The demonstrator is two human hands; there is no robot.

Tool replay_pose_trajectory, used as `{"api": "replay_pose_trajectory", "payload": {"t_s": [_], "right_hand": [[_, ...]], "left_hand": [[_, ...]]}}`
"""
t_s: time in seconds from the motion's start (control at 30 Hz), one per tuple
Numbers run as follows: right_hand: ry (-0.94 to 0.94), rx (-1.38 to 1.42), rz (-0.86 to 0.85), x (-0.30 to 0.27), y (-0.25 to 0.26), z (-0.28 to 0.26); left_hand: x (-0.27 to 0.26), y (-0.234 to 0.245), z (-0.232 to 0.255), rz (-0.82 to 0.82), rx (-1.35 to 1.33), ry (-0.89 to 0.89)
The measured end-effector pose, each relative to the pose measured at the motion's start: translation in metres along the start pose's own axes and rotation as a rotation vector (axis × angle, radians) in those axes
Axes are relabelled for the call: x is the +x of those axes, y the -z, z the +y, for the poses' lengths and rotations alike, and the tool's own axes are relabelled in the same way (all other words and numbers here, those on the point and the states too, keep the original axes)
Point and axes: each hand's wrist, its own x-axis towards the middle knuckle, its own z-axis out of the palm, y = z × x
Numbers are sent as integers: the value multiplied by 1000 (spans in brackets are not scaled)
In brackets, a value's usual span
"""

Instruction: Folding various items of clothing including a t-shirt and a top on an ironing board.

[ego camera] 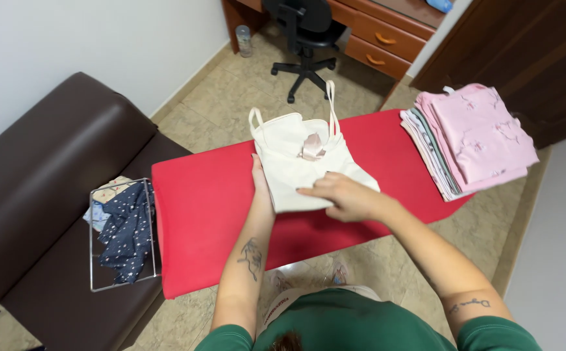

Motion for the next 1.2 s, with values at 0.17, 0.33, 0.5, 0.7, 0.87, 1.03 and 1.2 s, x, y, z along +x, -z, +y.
{"api": "replay_pose_trajectory", "payload": {"t_s": [0.17,0.33,0.5,0.7,0.87,1.03,1.2], "right_hand": [[-72,146,-29,-50,-119,65],[-414,457,-159,-109,-172,113],[-509,469,338,-117,-191,149],[-663,775,485,-82,-247,204],[-655,822,514,-87,-265,228],[-658,681,360,-76,-241,234],[-482,922,589,-30,-229,269]], "left_hand": [[-32,74,-9,439,179,161],[-103,102,-29,595,589,55],[-161,111,-77,510,1144,27],[-178,76,-93,538,1479,28],[-183,61,-92,602,1541,22],[-162,57,-91,634,1678,40],[-101,79,-81,695,1740,-160]]}}
